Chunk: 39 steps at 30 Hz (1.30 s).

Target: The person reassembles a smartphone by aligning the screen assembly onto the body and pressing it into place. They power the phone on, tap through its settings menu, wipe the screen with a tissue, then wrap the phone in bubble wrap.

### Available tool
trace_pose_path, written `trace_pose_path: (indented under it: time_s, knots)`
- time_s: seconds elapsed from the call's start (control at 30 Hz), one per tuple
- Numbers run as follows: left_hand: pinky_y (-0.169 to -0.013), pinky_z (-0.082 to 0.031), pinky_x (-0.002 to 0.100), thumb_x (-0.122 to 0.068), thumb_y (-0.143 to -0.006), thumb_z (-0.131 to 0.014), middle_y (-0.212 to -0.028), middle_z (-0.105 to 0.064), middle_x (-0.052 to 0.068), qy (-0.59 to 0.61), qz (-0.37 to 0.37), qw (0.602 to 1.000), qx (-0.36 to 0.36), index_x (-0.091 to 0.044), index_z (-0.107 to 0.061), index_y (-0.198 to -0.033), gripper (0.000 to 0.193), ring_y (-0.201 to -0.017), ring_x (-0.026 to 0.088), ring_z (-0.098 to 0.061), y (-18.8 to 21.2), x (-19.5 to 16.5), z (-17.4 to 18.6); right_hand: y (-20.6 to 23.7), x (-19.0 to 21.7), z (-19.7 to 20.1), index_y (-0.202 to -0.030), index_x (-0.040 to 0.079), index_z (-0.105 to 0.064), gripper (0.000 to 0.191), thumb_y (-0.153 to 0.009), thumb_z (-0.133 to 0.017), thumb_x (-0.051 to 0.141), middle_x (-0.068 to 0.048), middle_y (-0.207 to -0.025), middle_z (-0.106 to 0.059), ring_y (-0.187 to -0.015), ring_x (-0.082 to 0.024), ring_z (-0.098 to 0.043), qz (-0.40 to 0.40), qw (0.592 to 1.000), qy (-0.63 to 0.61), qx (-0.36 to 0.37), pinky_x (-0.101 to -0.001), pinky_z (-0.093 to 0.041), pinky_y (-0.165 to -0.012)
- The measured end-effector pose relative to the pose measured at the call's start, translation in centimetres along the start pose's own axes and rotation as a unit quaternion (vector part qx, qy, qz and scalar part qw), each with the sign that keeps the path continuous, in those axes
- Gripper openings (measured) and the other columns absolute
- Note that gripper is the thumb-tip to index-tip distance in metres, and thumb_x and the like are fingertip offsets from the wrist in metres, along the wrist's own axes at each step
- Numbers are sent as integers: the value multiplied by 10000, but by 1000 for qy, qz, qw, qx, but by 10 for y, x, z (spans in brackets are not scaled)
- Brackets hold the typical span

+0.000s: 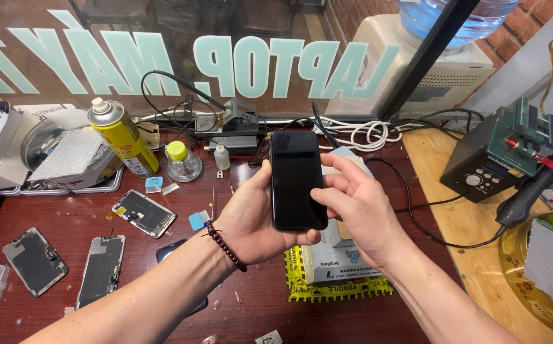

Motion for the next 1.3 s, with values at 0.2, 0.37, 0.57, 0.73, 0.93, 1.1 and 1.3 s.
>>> trace_pose_path:
  time_s: [0.2, 0.37, 0.57, 0.73, 0.93, 1.1, 1.3]
  knots:
    - [-737, -505, 458, -711, -1033, -190, -1134, -658, 97, -4, -1, 1000, 7, -140, -602, -1234, 731, -961, 279, -605, 1, 1, -1, 1, -4, 0, -1454, 36, -525, 603, -857, -607, 63, -43, -978, -712, -809, -68, -561, -9, 1000, -13, 4, -251, -446, -687]
    - [-731, -504, 453, -710, -1031, -196, -1130, -658, 97, -12, 1, 1000, 1, -143, -604, -1234, 727, -962, 272, -607, 3, 1, -2, 1, -4, -1, -1454, 39, -522, 609, -851, -605, 53, -47, -979, -715, -805, -74, -560, -9, 1000, -16, 4, -254, -447, -686]
    - [-718, -507, 448, -717, -1026, -207, -1124, -657, 85, -7, 6, 1000, -10, -160, -606, -1223, 713, -951, 262, -606, 3, 1, -2, 4, 0, -2, -1451, 34, -520, 609, -847, -594, 37, -64, -990, -727, -819, -85, -578, -7, 1000, -12, 11, -262, -458, -694]
    - [-706, -514, 454, -716, -1020, -204, -1119, -651, 71, -4, 3, 999, -37, -170, -615, -1227, 714, -943, 246, -602, 4, 2, 1, 6, 3, -6, -1468, 29, -488, 640, -836, -588, 33, -95, -1022, -728, -905, -129, -649, -18, 1000, -5, 21, -309, -526, -781]
    - [-703, -510, 441, -725, -1006, -191, -1139, -653, 79, -9, 1, 999, -46, -169, -610, -1230, 732, -947, 246, -599, 8, 4, 0, 9, 6, -10, -1489, 20, -437, 686, -822, -601, 38, -114, -1108, -725, -1034, -152, -675, -14, 999, 2, 29, -316, -536, -913]
    - [-704, -504, 437, -732, -1014, -162, -1159, -648, 91, 2, -2, 1000, -8, -157, -591, -1243, 753, -960, 249, -595, 10, 6, -6, 11, 7, -12, -1483, 27, -431, 698, -811, -619, 50, -118, -1111, -733, -1038, -155, -676, -15, 999, 20, 29, -314, -532, -904]
    - [-713, -497, 436, -733, -1009, -138, -1156, -645, 92, 0, -1, 1000, -5, -154, -583, -1246, 768, -962, 245, -591, 11, 7, -7, 15, 10, -11, -1469, 37, -452, 683, -808, -624, 49, -112, -1100, -734, -1032, -153, -669, -17, 999, 24, 27, -314, -520, -904]
Point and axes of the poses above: each hand's wrist, its own y-axis away from the middle knuckle, its own z-axis out of the back of the hand, x = y × z, the point moved 3 cm from there along -y, towards the middle knuckle
